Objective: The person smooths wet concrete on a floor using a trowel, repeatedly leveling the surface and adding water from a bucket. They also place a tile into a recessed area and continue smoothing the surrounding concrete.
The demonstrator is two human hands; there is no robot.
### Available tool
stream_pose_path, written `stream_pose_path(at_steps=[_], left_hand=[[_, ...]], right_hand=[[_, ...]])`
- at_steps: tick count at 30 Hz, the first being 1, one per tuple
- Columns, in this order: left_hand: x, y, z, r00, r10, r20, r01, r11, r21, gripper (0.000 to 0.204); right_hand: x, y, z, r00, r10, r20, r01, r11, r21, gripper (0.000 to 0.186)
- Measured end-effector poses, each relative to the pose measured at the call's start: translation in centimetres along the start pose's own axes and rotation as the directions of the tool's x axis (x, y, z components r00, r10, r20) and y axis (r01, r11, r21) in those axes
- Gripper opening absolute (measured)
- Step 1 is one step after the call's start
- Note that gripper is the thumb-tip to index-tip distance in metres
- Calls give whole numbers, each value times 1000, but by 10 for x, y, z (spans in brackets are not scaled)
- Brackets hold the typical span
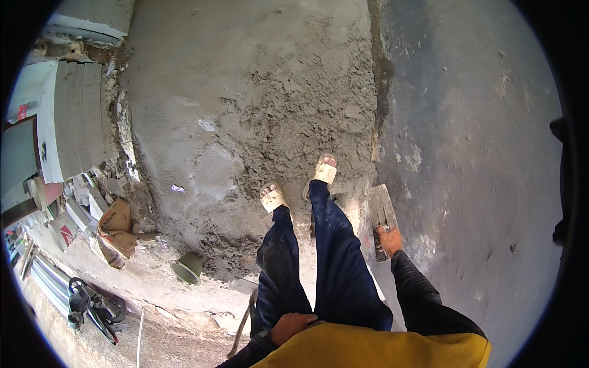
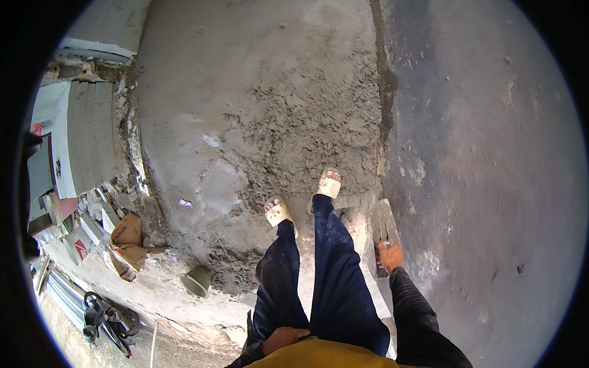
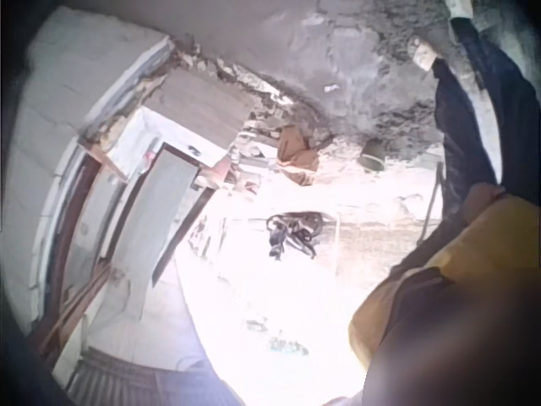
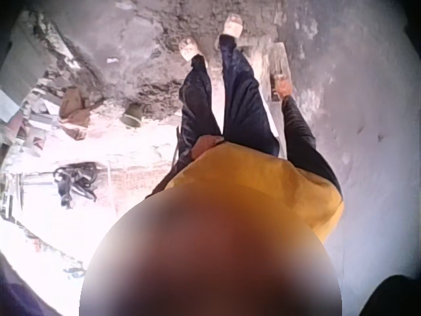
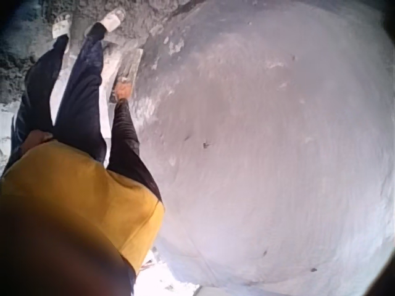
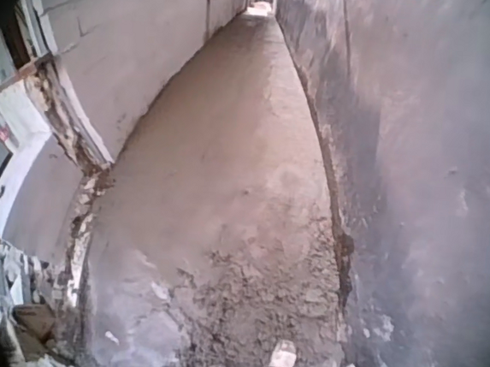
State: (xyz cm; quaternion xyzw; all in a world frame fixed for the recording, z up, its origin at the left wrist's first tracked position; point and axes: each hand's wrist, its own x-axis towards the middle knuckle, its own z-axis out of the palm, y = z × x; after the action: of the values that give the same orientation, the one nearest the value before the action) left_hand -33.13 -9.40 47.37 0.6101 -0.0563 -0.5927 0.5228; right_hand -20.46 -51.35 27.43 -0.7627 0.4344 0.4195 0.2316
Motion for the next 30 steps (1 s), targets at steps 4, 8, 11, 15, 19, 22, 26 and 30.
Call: stream_pose_path(at_steps=[4,8,11,15,19,22,26,30], left_hand=[[9,17,7,998,-4,-62,4,1000,3,40],[31,14,13,995,29,-94,-34,998,-46,41],[26,12,9,986,48,-162,-80,977,-200,52],[-2,10,7,980,-2,-199,-47,969,-244,58],[-17,-12,17,862,-100,-497,-251,768,-589,49],[-15,-69,18,509,-323,-798,-506,638,-581,46],[-22,-216,10,128,-737,-664,-615,466,-636,58],[-42,-397,34,-131,-799,-586,-386,586,-713,65]], right_hand=[[51,-13,18,864,-417,-281,321,887,-331,80],[52,-80,13,946,-318,62,299,930,213,51],[14,-112,14,920,-386,58,362,899,245,36],[-32,-126,18,914,-403,-56,406,899,162,53],[-36,-146,35,944,-330,0,330,943,46,66],[-22,-170,55,936,-290,200,315,943,-107,52],[-15,-183,68,917,-362,168,397,870,-292,47],[-13,-173,76,941,-339,-16,300,854,-426,69]])
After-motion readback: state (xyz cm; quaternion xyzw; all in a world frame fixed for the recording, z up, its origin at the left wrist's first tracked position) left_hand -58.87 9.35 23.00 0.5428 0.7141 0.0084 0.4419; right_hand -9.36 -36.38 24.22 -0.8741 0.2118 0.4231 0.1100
